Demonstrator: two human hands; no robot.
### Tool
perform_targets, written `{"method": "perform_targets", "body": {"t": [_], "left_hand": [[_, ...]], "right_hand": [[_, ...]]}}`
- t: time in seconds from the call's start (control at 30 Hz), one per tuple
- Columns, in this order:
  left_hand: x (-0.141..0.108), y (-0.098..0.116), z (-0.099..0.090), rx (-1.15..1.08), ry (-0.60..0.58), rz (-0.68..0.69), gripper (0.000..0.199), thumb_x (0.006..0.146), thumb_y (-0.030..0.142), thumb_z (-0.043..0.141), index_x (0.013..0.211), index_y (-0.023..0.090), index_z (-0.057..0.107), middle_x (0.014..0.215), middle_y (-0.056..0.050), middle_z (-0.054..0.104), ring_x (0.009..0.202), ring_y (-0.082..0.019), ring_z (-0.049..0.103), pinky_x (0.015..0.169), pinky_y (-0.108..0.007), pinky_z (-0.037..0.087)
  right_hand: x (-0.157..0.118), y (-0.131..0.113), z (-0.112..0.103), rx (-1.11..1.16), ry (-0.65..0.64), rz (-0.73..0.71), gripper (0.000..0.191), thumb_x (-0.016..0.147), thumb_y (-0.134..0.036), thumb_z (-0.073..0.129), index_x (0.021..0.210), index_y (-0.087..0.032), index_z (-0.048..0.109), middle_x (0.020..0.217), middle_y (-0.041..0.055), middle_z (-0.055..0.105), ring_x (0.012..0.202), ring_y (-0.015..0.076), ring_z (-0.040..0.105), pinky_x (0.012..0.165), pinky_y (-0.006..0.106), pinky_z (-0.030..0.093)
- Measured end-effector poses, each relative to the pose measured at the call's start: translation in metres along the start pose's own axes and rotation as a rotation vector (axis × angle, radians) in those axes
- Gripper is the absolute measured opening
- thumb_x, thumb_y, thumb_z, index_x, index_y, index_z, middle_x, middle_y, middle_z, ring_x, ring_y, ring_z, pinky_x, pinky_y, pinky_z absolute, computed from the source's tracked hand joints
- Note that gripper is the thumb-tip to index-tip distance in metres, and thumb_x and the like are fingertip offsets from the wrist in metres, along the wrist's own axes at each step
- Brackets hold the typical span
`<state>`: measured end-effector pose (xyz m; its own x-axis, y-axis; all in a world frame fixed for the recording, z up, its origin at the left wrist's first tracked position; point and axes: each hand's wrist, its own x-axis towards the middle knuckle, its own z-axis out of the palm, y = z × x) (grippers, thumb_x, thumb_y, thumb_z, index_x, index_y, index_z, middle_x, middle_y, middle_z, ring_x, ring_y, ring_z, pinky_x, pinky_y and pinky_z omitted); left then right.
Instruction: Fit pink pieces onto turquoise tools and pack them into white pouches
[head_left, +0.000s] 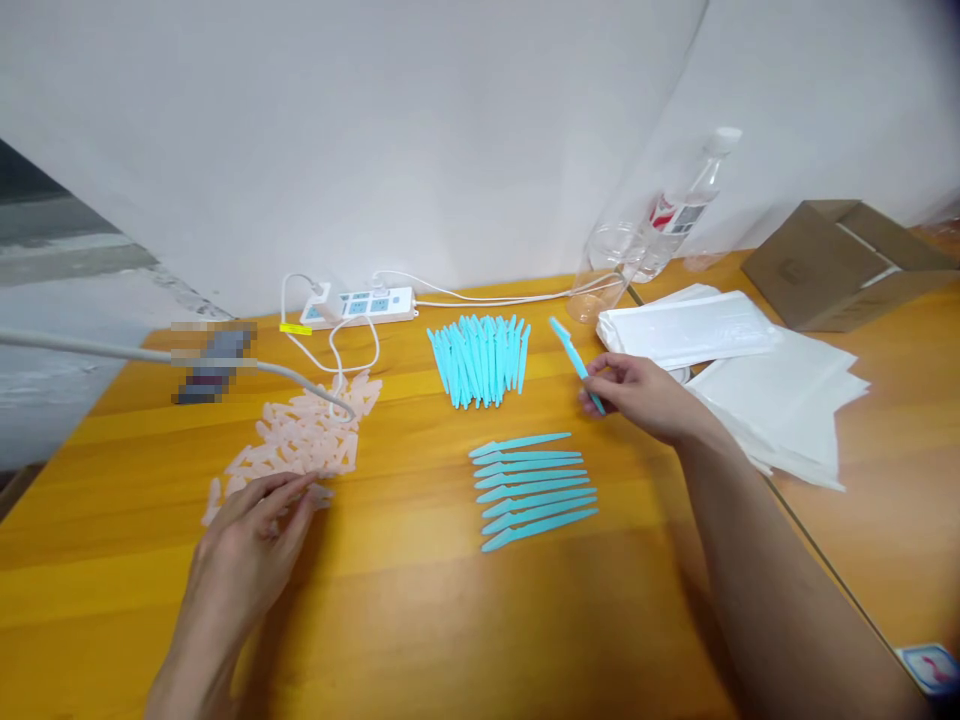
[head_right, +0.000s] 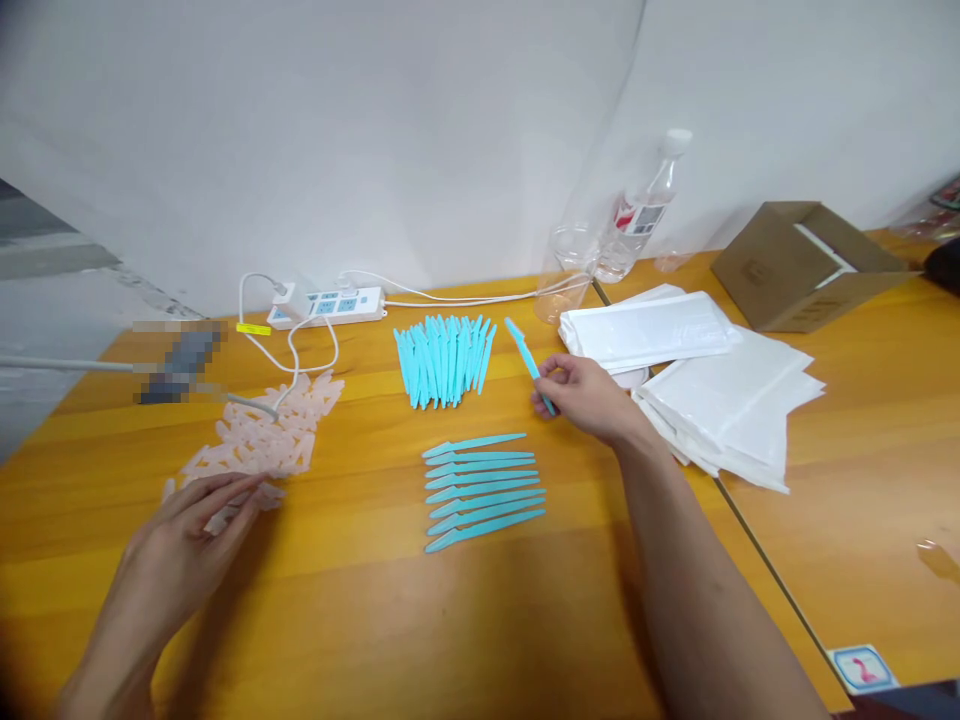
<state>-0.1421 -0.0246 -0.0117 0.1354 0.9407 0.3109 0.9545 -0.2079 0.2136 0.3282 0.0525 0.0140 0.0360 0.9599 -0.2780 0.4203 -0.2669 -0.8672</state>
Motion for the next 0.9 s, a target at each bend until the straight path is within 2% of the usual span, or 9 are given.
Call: {"method": "perform_targets", "body": {"t": [0.07,0.13,0.27,0.43,0.6,0.73,0.9], "left_hand": [[0.000,-0.004,0.002,0.000,-0.068,0.020,0.031,0.094,0.045,0.051,0.105,0.028,0.074,0.107,-0.005,0.072,0.095,-0.025,0.068,0.081,-0.035,0.053],[0.000,-0.005,0.005,0.001,-0.107,0.038,0.030,0.093,0.045,0.051,0.099,0.028,0.076,0.102,-0.004,0.073,0.092,-0.024,0.068,0.080,-0.034,0.053],[0.004,-0.004,0.009,0.006,-0.124,0.043,0.031,0.091,0.045,0.051,0.092,0.027,0.076,0.095,-0.005,0.073,0.089,-0.024,0.069,0.079,-0.034,0.053],[0.012,-0.006,0.007,-0.025,-0.234,0.082,0.029,0.093,0.044,0.051,0.092,0.024,0.071,0.101,-0.008,0.073,0.094,-0.026,0.068,0.086,-0.039,0.052],[0.018,-0.010,0.007,-0.033,-0.328,0.107,0.031,0.095,0.046,0.048,0.102,0.023,0.068,0.104,-0.008,0.074,0.097,-0.027,0.068,0.087,-0.039,0.052],[0.022,-0.012,0.013,-0.006,-0.317,0.154,0.035,0.097,0.046,0.044,0.106,0.022,0.068,0.108,-0.010,0.073,0.101,-0.028,0.067,0.090,-0.042,0.052],[0.027,-0.004,0.018,-0.054,-0.236,0.213,0.035,0.098,0.044,0.043,0.105,0.021,0.069,0.105,-0.009,0.072,0.098,-0.027,0.068,0.090,-0.040,0.052]], "right_hand": [[-0.021,0.003,-0.002,0.152,-0.167,-0.040,0.020,0.084,-0.037,0.062,0.092,-0.019,0.060,0.065,-0.0016,0.059,0.057,0.0122,0.052,0.056,0.025,0.041],[-0.036,0.007,-0.003,0.162,-0.288,-0.043,0.026,0.087,-0.043,0.062,0.096,-0.019,0.062,0.063,-0.0052,0.050,0.055,0.0098,0.043,0.052,0.023,0.034],[-0.047,0.018,0.004,0.121,-0.409,-0.043,0.033,0.090,-0.049,0.058,0.098,-0.017,0.063,0.069,-0.0044,0.049,0.058,0.0096,0.039,0.054,0.024,0.030],[-0.048,0.021,0.017,0.088,-0.434,-0.073,0.030,0.093,-0.045,0.055,0.099,-0.016,0.063,0.076,-0.0019,0.055,0.064,0.0109,0.043,0.058,0.024,0.034],[-0.048,0.021,0.023,0.060,-0.419,-0.091,0.026,0.093,-0.040,0.055,0.097,-0.016,0.063,0.075,-0.0023,0.053,0.065,0.0111,0.043,0.058,0.024,0.034],[-0.049,0.022,0.023,0.034,-0.404,-0.088,0.023,0.093,-0.038,0.055,0.094,-0.017,0.063,0.073,-0.0034,0.049,0.063,0.0107,0.040,0.056,0.024,0.032],[-0.050,0.024,0.020,0.043,-0.391,-0.084,0.021,0.093,-0.037,0.054,0.094,-0.017,0.062,0.073,-0.0034,0.050,0.064,0.0111,0.041,0.057,0.025,0.032]]}}
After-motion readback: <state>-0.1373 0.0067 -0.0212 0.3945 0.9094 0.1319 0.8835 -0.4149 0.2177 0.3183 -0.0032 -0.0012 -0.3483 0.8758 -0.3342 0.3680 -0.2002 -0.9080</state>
